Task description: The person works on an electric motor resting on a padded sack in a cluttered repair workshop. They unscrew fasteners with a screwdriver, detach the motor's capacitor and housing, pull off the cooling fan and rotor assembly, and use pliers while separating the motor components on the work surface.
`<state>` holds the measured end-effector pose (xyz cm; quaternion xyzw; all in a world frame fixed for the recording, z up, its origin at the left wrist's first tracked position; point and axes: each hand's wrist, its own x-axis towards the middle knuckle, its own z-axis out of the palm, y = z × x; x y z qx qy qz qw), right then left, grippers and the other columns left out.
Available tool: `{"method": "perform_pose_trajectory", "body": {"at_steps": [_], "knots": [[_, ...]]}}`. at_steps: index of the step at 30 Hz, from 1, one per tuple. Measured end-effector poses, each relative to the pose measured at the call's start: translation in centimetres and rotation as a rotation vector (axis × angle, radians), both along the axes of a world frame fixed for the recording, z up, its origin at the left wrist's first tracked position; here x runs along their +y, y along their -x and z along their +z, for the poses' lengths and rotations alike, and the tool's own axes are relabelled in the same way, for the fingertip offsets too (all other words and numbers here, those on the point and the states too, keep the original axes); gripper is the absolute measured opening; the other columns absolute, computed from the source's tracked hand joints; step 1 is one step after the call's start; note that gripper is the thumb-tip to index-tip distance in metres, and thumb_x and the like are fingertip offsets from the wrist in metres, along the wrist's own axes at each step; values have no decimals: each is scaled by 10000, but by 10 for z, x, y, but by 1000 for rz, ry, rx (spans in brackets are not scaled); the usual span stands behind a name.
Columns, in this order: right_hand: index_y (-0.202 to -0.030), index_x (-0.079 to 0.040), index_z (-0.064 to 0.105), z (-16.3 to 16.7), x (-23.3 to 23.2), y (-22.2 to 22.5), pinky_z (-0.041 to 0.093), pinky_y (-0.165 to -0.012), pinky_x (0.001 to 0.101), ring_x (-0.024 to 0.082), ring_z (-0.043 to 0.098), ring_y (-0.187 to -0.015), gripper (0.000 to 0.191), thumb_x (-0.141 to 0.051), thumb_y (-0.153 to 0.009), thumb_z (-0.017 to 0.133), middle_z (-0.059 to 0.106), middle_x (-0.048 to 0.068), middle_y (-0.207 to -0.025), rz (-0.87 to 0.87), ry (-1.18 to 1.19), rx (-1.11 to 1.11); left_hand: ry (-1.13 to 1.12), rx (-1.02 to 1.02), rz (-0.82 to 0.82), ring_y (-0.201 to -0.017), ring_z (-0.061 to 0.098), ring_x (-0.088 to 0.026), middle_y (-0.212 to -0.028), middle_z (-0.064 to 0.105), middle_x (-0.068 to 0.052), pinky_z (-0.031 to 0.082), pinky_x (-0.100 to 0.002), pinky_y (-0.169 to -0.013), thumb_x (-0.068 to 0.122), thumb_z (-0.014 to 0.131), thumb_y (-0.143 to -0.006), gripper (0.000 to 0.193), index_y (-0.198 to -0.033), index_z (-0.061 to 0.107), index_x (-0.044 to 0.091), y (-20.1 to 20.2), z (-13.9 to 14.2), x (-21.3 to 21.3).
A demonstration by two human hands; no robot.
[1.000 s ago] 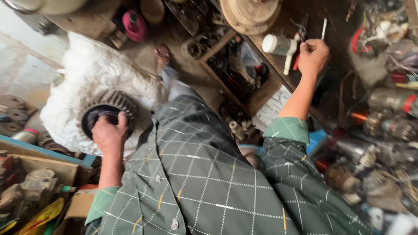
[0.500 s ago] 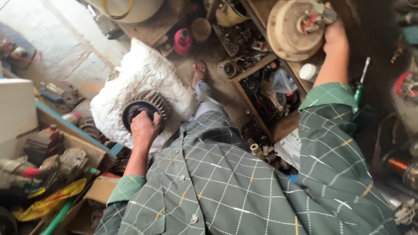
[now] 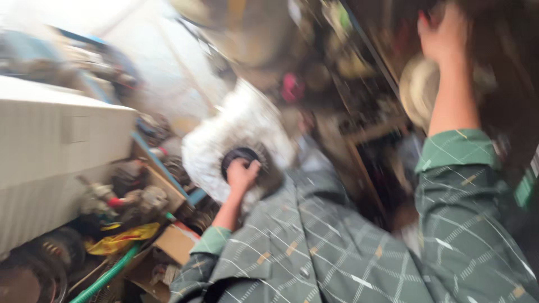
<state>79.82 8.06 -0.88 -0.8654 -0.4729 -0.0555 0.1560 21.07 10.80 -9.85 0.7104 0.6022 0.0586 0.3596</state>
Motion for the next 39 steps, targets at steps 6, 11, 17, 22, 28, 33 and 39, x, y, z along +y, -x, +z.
{"method": "perform_pose_trajectory", "body": {"at_steps": [6, 11, 17, 22, 28, 33, 39], "knots": [[-1165, 76, 674, 13, 73, 33, 500, -788, 496, 419, 641, -983, 521, -371, -937, 815, 668, 311, -1083, -174, 372, 327, 259, 69, -4, -785, 726, -369, -827, 736, -236, 567, -455, -789, 455, 746, -753, 468, -780, 765, -12, -6, 28, 18], [-961, 57, 702, 27, 67, 36, 483, -580, 428, 263, 651, -706, 408, -318, -1118, 659, 696, 210, -878, -372, 295, 610, 63, 133, -22, -1021, 658, -395, -1064, 683, -241, 521, -466, -914, 431, 733, -836, 481, -995, 719, -23, -9, 39, 10], [-1012, 26, 654, 56, 10, 47, 453, -566, 331, 159, 559, -621, 238, -185, -1100, 590, 641, 107, -854, -64, -200, 803, -232, -166, -48, -1213, 590, -392, -1252, 638, -200, 471, -460, -1063, 357, 773, -800, 528, -1204, 654, 37, 31, 50, -3], [-1160, -29, 706, 49, -22, 203, 521, -878, 327, 184, 661, -970, 289, -201, -930, 737, 692, 98, -1072, 433, 77, 531, -284, -29, 41, -1348, 350, -554, -1454, 312, -373, 305, -580, -1112, 500, 952, -508, 1315, -1470, 246, -51, 56, 59, -15], [-1092, -125, 722, 46, -21, 362, 555, -743, 365, 270, 710, -875, 235, -249, -892, 718, 739, 94, -1032, 729, 338, 611, -80, -99, 188, -1400, 344, -563, -1596, 192, -383, 339, -567, -1153, 619, 928, -473, 1559, -1619, 67, 4, 56, 19, -21], [-1059, -174, 762, 49, -26, 402, 544, -684, 425, 323, 710, -823, 173, -267, -917, 728, 726, 78, -929, 791, 385, 365, -223, -183, 172, -1392, 277, -567, -1548, 171, -363, 284, -618, -1146, 634, 1001, -454, 1633, -1591, -10, 40, 64, -11, -29], [-1082, -153, 780, 26, -24, 424, 540, -693, 463, 353, 702, -824, 223, -308, -930, 728, 732, 106, -909, 745, 468, 162, -139, -194, 204, -1384, 283, -554, -1551, 177, -323, 301, -606, -1139, 565, 1042, -428, 1649, -1583, -44, 113, 67, -15, -32]]}}
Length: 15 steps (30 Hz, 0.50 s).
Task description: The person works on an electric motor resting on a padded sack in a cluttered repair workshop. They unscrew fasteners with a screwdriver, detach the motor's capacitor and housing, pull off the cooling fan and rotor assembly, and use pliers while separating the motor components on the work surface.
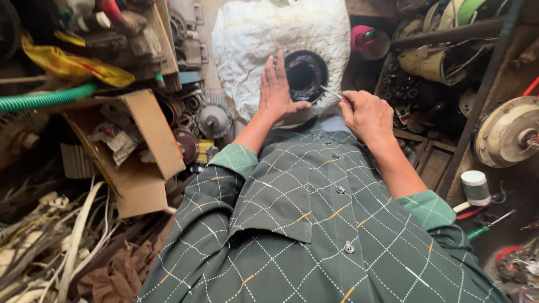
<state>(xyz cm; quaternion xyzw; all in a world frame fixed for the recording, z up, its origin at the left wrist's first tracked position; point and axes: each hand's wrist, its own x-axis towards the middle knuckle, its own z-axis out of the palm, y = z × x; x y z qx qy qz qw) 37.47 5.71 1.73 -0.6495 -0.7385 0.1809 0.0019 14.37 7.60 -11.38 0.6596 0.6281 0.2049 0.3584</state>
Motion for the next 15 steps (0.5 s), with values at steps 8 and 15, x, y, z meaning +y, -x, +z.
{"method": "perform_pose_trajectory", "body": {"at_steps": [8, 15], "knots": [[-1170, -67, 753, -67, 1, -22, 568, -829, 289, 237, 735, -923, 273, -186, -925, 770, 766, 142, -1048, -170, 152, 662, -37, 2, 21, -1386, 298, -531, -1544, 191, -293, 333, -587, -1127, 540, 1050, -428, 1635, -1585, -34, 139, -3, -5, -3], [-1137, -71, 745, -49, 33, -16, 547, -691, 376, 317, 702, -801, 209, -151, -949, 790, 726, 120, -945, 406, -188, 228, -13, -8, 79, -1385, 310, -516, -1572, 192, -245, 387, -587, -1098, 529, 1059, -411, 1652, -1589, -39, 159, -1, -4, 0]]}}
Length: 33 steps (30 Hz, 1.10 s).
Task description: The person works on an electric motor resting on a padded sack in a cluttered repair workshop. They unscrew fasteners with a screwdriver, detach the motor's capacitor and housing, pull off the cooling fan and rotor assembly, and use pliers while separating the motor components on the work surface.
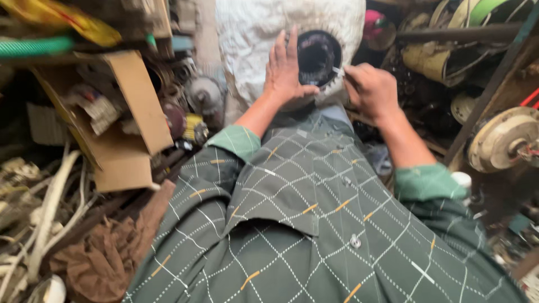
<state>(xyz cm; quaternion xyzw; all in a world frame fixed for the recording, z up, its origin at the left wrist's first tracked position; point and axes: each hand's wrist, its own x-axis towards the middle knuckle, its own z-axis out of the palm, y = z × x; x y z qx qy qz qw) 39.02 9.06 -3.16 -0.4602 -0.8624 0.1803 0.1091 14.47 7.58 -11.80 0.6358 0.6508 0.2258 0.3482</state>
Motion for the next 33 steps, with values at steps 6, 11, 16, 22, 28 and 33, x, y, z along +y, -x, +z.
{"method": "perform_pose_trajectory", "body": {"at_steps": [6, 11, 16, 22, 28, 33], "knots": [[-1064, -84, 747, 29, 60, 39, 515, -553, 372, 224, 668, -630, 160, -124, -943, 650, 684, 48, -799, 614, -197, -454, 131, 16, -6, -1404, 286, -515, -1569, 192, -229, 420, -592, -1067, 527, 1070, -372, 1704, -1578, -82, 175, 4, -1, 6], [-742, -170, 746, 21, 91, 92, 555, -547, 372, 235, 738, -693, 160, -158, -877, 663, 736, 44, -740, 897, -14, -736, 131, -11, 12, -1439, 267, -477, -1578, 182, -212, 414, -594, -1073, 520, 1075, -322, 1726, -1574, -67, 192, 4, 1, 14], [-790, -162, 792, 0, 105, 140, 597, -589, 396, 241, 769, -728, 92, -198, -811, 710, 768, 42, -799, 911, 67, -836, 176, -39, 30, -1445, 259, -466, -1584, 177, -196, 405, -601, -1061, 522, 1082, -303, 1723, -1563, -49, 201, 9, 2, 13], [-918, -192, 791, 33, 103, 104, 593, -627, 444, 285, 759, -807, 106, -206, -850, 711, 767, 70, -877, 594, 197, -838, 27, -41, 2, -1408, 277, -514, -1569, 175, -249, 389, -603, -1104, 546, 1078, -325, 1725, -1576, -56, 192, 9, 3, 9], [-1155, -117, 730, 64, 20, -19, 548, -772, 401, 289, 705, -867, 235, -279, -1010, 818, 734, 96, -954, 4, 172, -289, -179, -144, 7, -1462, 226, -514, -1584, 187, -239, 272, -595, -1207, 454, 958, -600, 932, -1370, 487, 220, 8, 4, -12], [-1226, -64, 718, 33, -47, -50, 544, -791, 286, 164, 713, -871, 263, -168, -998, 798, 752, 105, -1039, -440, 450, 21, -223, 38, -61, -1513, 152, -522, -1618, 193, -252, 150, -600, -1253, 252, 732, -811, 226, -1008, 771, 150, 0, 5, 3]]}}
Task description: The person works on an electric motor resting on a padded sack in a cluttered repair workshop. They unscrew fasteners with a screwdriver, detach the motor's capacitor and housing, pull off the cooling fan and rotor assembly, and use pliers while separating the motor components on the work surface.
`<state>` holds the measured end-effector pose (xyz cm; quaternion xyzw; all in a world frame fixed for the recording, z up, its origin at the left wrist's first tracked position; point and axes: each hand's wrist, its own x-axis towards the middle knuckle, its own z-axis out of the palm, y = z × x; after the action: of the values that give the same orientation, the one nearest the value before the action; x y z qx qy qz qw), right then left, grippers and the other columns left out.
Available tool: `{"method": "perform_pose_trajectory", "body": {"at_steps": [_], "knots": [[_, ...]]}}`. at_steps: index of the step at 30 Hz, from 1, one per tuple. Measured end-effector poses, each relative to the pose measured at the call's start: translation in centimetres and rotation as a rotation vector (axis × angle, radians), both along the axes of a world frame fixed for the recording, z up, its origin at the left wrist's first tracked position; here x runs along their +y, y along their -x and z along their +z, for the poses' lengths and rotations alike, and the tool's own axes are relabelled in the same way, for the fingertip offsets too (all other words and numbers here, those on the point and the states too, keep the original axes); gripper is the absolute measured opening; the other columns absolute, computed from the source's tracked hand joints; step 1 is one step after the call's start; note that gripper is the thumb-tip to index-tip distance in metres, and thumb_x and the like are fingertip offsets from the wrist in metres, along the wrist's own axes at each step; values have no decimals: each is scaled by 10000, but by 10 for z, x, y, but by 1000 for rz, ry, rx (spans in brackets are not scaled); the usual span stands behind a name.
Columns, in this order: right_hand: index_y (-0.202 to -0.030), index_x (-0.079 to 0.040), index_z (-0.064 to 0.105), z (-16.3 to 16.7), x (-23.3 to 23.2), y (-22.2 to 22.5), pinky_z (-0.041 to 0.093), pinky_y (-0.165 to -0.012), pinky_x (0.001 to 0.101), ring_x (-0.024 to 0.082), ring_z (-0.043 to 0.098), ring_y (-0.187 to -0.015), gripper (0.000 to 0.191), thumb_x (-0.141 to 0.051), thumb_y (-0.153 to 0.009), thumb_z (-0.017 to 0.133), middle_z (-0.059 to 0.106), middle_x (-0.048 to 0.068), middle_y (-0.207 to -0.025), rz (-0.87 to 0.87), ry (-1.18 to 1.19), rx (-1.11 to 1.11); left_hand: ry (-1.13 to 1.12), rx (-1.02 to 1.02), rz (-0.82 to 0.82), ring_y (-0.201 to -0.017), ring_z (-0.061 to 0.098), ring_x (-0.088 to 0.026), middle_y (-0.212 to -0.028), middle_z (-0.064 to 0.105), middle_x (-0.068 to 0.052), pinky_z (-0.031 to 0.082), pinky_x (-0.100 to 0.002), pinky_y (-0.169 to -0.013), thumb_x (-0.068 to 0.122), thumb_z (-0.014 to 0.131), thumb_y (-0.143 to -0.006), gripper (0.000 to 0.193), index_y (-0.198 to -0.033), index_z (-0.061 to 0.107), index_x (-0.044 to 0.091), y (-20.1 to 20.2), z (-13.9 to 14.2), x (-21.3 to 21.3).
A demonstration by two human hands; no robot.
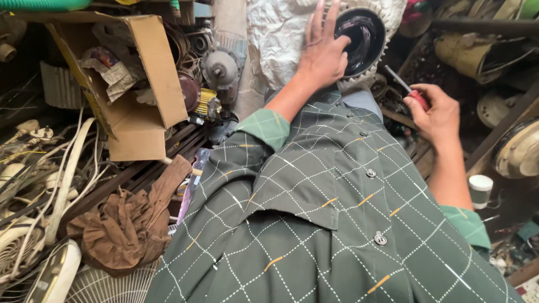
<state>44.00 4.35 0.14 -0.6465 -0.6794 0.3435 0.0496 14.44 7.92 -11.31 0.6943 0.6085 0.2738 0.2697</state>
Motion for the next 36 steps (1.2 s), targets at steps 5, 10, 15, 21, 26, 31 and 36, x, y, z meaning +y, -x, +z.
{"method": "perform_pose_trajectory", "body": {"at_steps": [5, 10, 15, 21, 26, 31, 36], "knots": [[-1276, -33, 695, -16, -17, 16, 540, -840, 278, 136, 691, -906, 272, -130, -1037, 782, 742, 117, -1053, 11, -66, 103, 178, -9, -86, -1442, 206, -507, -1503, 322, -267, 112, -629, -1214, 251, 746, -777, 208, -969, 782, 179, -13, 0, 19], [-1254, -19, 539, -45, 4, 43, 541, -781, 256, 72, 610, -898, 236, -95, -1084, 684, 638, 29, -1064, -235, 10, 491, 103, -34, -31, -1413, 272, -467, -1448, 418, -249, 154, -615, -1196, 282, 759, -826, 160, -905, 746, 144, -19, -9, 13], [-1198, -37, 569, -80, 34, 69, 585, -868, 274, 112, 697, -949, 272, -142, -1059, 779, 716, 75, -1056, -208, -136, 345, 147, -50, 8, -1487, 291, -432, -1482, 424, -187, 171, -603, -1281, 278, 724, -964, 154, -1030, 721, 139, -18, -9, 15], [-1239, 46, 580, -97, 57, 84, 545, -847, 429, 319, 697, -999, 868, -480, -717, 1033, 714, 199, -1077, -172, -278, 75, 49, -138, -210, -1406, 126, -626, -1505, 182, -378, 169, -726, -1090, 349, 816, -733, 314, -969, 820, 141, 9, 17, 5], [-1124, 47, 635, -107, 66, 87, 561, -861, 368, 256, 732, -966, 818, -544, -671, 975, 738, 183, -1044, -301, 89, 112, -13, -179, -82, -1396, 349, -481, -1543, 342, -260, 343, -571, -1130, 282, 907, -756, 645, -1303, 624, 90, 17, 30, 23], [-1060, 56, 615, -108, 61, 91, 565, -826, 382, 279, 735, -897, 696, -474, -737, 931, 743, 204, -985, -293, 48, 74, -25, 38, -492, -1220, 588, -372, -1286, 626, -165, 471, -462, -1005, 159, 907, -682, 886, -1465, 504, 69, 4, 15, 81], [-1070, 27, 643, -99, 63, 92, 575, -827, 391, 287, 762, -886, 638, -445, -740, 915, 771, 171, -966, -264, 15, 144, -169, 200, -854, -1130, 661, -319, -1175, 664, -143, 525, -417, -924, 167, 888, -671, 843, -1433, 543, 63, -22, 12, 112]]}}
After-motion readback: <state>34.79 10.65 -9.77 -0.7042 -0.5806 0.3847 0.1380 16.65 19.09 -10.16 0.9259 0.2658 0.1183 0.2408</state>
